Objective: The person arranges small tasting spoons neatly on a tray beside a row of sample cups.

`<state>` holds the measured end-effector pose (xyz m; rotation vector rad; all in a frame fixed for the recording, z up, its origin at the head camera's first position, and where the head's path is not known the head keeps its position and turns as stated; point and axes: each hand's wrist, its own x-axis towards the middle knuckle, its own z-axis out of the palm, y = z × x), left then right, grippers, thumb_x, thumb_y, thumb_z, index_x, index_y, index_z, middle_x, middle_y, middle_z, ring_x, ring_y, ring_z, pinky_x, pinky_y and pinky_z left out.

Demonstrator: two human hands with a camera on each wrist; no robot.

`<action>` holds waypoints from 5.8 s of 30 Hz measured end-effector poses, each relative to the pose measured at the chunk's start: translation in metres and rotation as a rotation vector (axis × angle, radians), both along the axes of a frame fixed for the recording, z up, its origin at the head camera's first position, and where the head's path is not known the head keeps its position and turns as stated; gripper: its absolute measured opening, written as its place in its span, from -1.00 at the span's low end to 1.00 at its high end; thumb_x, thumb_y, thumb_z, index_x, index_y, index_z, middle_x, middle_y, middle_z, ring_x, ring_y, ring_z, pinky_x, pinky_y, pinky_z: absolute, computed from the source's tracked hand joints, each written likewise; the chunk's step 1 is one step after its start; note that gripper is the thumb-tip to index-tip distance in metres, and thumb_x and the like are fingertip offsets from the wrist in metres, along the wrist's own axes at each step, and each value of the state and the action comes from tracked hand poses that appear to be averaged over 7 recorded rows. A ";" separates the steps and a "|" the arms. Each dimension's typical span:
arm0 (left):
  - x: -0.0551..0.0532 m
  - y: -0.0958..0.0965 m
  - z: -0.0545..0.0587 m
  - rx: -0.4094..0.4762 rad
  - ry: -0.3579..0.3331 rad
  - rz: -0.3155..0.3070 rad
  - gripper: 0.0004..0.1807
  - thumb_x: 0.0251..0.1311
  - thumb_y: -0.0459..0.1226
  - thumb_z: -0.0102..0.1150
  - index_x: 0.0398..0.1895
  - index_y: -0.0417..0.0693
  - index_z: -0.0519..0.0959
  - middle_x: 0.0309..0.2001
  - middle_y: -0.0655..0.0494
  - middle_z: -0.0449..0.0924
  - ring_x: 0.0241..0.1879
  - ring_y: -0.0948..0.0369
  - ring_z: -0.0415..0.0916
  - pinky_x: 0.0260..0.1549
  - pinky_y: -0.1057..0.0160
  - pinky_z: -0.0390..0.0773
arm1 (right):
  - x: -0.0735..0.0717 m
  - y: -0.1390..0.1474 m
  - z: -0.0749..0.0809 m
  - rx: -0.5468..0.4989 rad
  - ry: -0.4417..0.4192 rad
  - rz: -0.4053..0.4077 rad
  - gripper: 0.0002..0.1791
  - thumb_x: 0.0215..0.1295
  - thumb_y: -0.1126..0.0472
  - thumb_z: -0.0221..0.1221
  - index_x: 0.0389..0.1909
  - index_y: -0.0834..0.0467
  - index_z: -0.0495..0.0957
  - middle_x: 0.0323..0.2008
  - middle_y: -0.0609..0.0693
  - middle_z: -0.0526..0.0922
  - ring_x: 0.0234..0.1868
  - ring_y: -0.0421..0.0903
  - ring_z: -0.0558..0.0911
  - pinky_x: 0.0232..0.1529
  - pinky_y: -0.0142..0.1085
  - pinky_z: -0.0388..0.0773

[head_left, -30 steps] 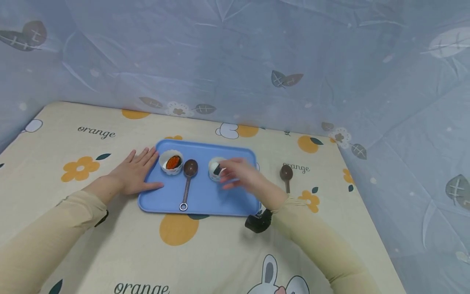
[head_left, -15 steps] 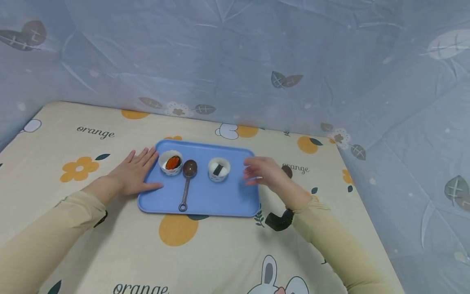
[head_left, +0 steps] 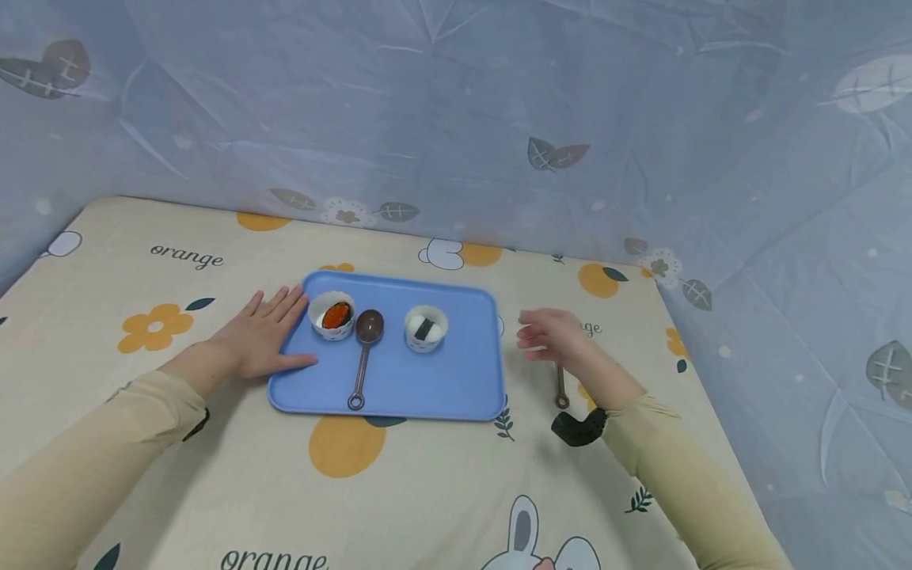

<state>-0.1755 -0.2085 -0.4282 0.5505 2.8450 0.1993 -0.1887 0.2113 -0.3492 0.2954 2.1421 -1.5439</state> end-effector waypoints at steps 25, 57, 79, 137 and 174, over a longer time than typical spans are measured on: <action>0.001 0.000 0.001 0.001 0.000 -0.001 0.14 0.08 0.32 -0.04 0.42 -0.38 -0.14 0.45 -0.33 -0.24 0.44 -0.24 -0.28 0.37 -0.26 -0.29 | 0.003 0.066 -0.022 0.159 -0.049 -0.073 -0.48 0.36 0.05 -0.03 0.18 0.33 0.31 -0.42 -0.14 0.59 -0.38 -0.27 0.59 -0.26 -0.44 0.59; 0.000 0.000 0.000 -0.005 0.004 0.006 0.13 0.09 0.31 -0.05 0.42 -0.36 -0.14 0.46 -0.32 -0.25 0.45 -0.23 -0.29 0.38 -0.26 -0.30 | 0.001 0.076 -0.058 0.297 -0.099 -0.124 -0.64 0.33 0.07 0.00 -0.12 0.30 0.47 -0.55 -0.13 0.55 -0.51 -0.24 0.53 -0.40 -0.44 0.56; -0.001 0.000 -0.001 -0.006 -0.011 0.010 0.14 0.09 0.32 -0.06 0.43 -0.35 -0.16 0.46 -0.31 -0.27 0.45 -0.22 -0.30 0.38 -0.25 -0.33 | 0.000 0.064 -0.059 0.314 -0.100 -0.094 -0.69 0.32 0.22 0.03 -0.06 0.38 0.49 -0.54 -0.09 0.53 -0.52 -0.25 0.53 -0.42 -0.46 0.60; 0.000 0.002 0.001 0.001 -0.008 0.002 0.15 0.07 0.33 -0.05 0.42 -0.36 -0.15 0.46 -0.33 -0.25 0.45 -0.23 -0.29 0.37 -0.26 -0.30 | 0.004 0.050 -0.034 0.168 -0.078 -0.049 -0.59 0.36 0.22 0.01 0.10 0.42 0.39 -0.54 -0.12 0.53 -0.48 -0.26 0.55 -0.36 -0.46 0.60; -0.001 0.001 0.000 -0.009 -0.006 0.002 0.15 0.08 0.33 -0.07 0.43 -0.36 -0.17 0.46 -0.32 -0.26 0.45 -0.22 -0.29 0.38 -0.26 -0.30 | 0.002 0.015 -0.023 0.228 -0.050 -0.001 -0.63 0.36 0.20 0.01 0.08 0.33 0.45 -0.44 -0.06 0.53 -0.43 -0.22 0.56 -0.29 -0.39 0.64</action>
